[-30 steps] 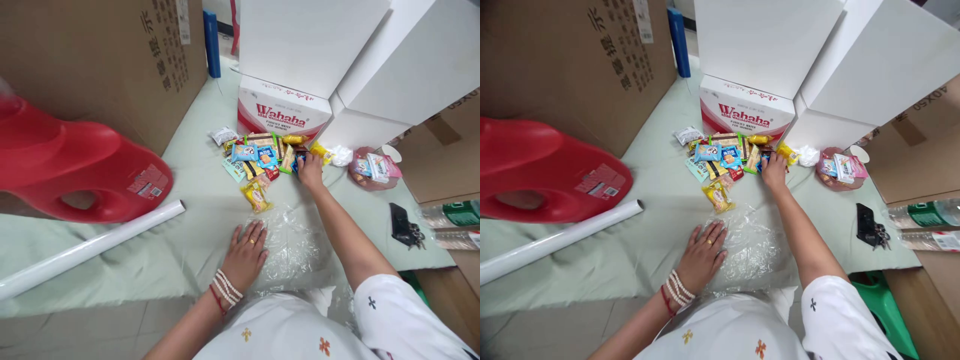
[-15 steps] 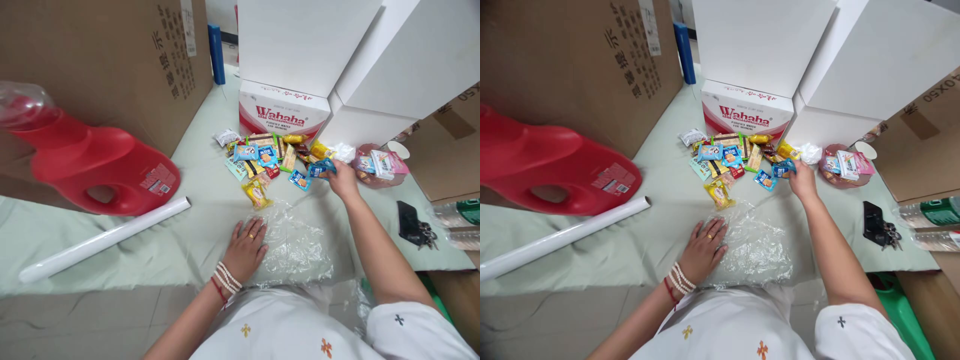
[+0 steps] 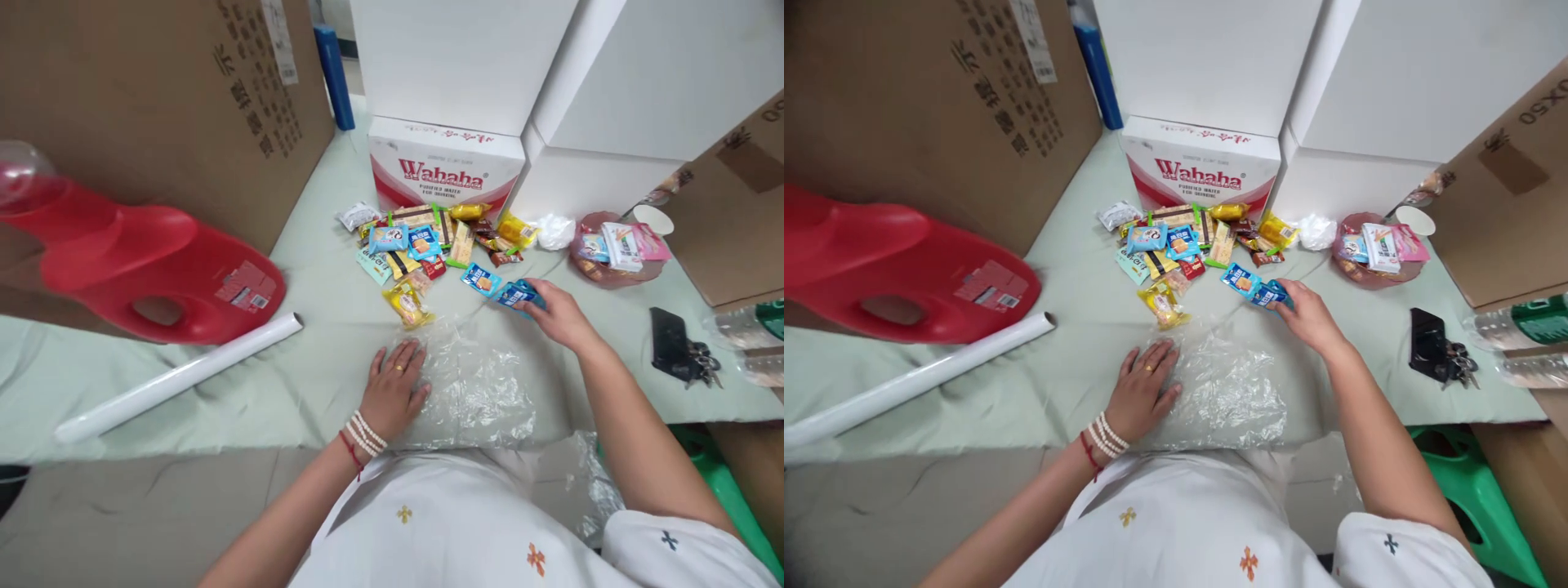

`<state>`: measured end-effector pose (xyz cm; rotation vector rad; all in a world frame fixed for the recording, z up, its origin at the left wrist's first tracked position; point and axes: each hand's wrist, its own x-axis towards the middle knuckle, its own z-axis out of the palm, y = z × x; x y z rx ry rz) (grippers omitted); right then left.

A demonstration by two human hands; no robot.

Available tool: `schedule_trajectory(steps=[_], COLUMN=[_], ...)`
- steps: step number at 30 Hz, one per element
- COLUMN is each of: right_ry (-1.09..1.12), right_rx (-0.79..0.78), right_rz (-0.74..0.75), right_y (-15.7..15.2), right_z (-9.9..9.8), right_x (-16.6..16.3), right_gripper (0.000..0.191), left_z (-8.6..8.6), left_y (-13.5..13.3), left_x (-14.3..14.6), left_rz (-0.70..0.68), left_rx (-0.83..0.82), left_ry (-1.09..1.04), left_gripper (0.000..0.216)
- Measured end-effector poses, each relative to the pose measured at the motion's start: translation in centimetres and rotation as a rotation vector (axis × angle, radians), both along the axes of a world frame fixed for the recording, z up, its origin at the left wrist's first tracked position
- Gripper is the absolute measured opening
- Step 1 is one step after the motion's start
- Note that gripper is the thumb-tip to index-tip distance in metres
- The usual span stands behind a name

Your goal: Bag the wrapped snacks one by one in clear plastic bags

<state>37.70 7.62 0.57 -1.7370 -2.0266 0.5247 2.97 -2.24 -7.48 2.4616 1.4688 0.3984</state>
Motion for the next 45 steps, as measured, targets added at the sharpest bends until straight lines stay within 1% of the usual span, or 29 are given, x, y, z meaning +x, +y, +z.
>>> schedule_trajectory(steps=[2,4,5,7,9,11,13,16,18,19,21,23,24,26,28,30,33,34,36,38,39,40,42,44,45], right_ry=[0.197,0.312,0.315,0.223,0.054,-0.111,-0.193,-0.144,-0.058,-0.013,0.053,0.05,0.032,0.012,0.065,0.154,0.242,0.257,0.279,0.283,0.277,0.265,0.207,0.066,-0.042], right_rx=[-0.137,-0.33,-0.408,-0.488,-0.482,-0.412,-0.31,-0.152,-0.084,-0.074,-0.108,-0.156,-0.158,-0.132,-0.111,-0.127,-0.169,-0.183,-0.209,-0.226,-0.238,-0.26,-0.336,-0.397,-0.396], right_rz=[0.105,0.299,0.405,0.571,0.641,0.633,0.591,0.499,0.451,0.459,0.536,0.61,0.61,0.569,0.55,0.566,0.558,0.551,0.549,0.535,0.512,0.473,0.37,0.301,0.28], right_y=[-1.6,-3.2,-3.8,-4.4,-4.3,-3.9,-3.6,-4.4,-6.0,-7.2,-10.0,-13.0,-14.2,-15.9,-16.3,-15.5,-13.1,-12.2,-10.3,-8.6,-7.8,-7.1,-5.8,-4.8,-4.4], right_z=[2.0,3.2,3.3,2.7,1.4,-0.1,-1.1,-1.2,-0.7,-0.4,-0.5,-1.3,-1.9,-3.2,-4.0,-4.0,-2.4,-1.7,-0.5,0.1,0.1,0.0,-0.6,-1.2,-1.4], right_x=[-1.3,-3.4,-4.6,-7.2,-9.4,-10.8,-11.0,-9.7,-8.1,-7.3,-5.6,-4.3,-3.8,-3.2,-3.0,-3.1,-3.3,-3.4,-3.7,-4.0,-4.1,-4.2,-4.3,-4.4,-4.4], right_gripper=[0.047,0.048,0.045,0.033,0.021,0.019,0.027,0.042,0.043,0.044,0.049,0.057,0.055,0.039,0.026,0.022,0.02,0.02,0.021,0.022,0.022,0.023,0.026,0.029,0.03], left_z=[0.1,0.2,0.2,0.2,0.1,0.0,-0.1,-0.1,0.1,0.2,0.6,1.1,1.4,1.8,2.1,2.2,2.0,1.9,1.7,1.5,1.4,1.3,0.9,0.5,0.3], left_y=[0.0,0.0,0.0,0.0,-0.1,-0.2,-0.4,-0.7,-1.0,-1.1,-1.4,-1.5,-1.5,-1.3,-0.9,-0.4,0.2,0.4,0.5,0.6,0.6,0.5,0.6,0.7,0.8], left_x=[0.6,1.0,1.1,1.0,0.5,-0.2,-1.0,-2.0,-2.7,-3.1,-4.0,-4.9,-5.3,-6.0,-6.5,-6.7,-6.5,-6.4,-5.9,-5.2,-4.8,-4.4,-3.5,-2.7,-2.4], left_rz=[0.023,0.039,0.045,0.046,0.036,0.021,0.007,0.002,-0.005,-0.029,-0.123,-0.213,-0.238,-0.265,-0.307,-0.36,-0.376,-0.36,-0.286,-0.162,-0.082,0.006,0.195,0.354,0.408], left_rx=[-0.041,-0.076,-0.088,-0.098,-0.101,-0.097,-0.081,-0.018,0.038,0.056,0.05,-0.004,-0.038,-0.092,-0.118,-0.118,-0.076,-0.056,-0.017,0.016,0.031,0.043,0.058,0.062,0.06], left_ry=[-0.011,-0.021,-0.026,-0.034,-0.04,-0.05,-0.063,-0.083,-0.098,-0.103,-0.1,-0.072,-0.053,-0.016,0.018,0.05,0.07,0.06,0.009,-0.064,-0.1,-0.133,-0.184,-0.209,-0.212], left_gripper=[0.058,0.061,0.063,0.067,0.07,0.069,0.066,0.057,0.053,0.053,0.058,0.065,0.069,0.074,0.076,0.075,0.072,0.068,0.054,0.035,0.029,0.027,0.031,0.03,0.027])
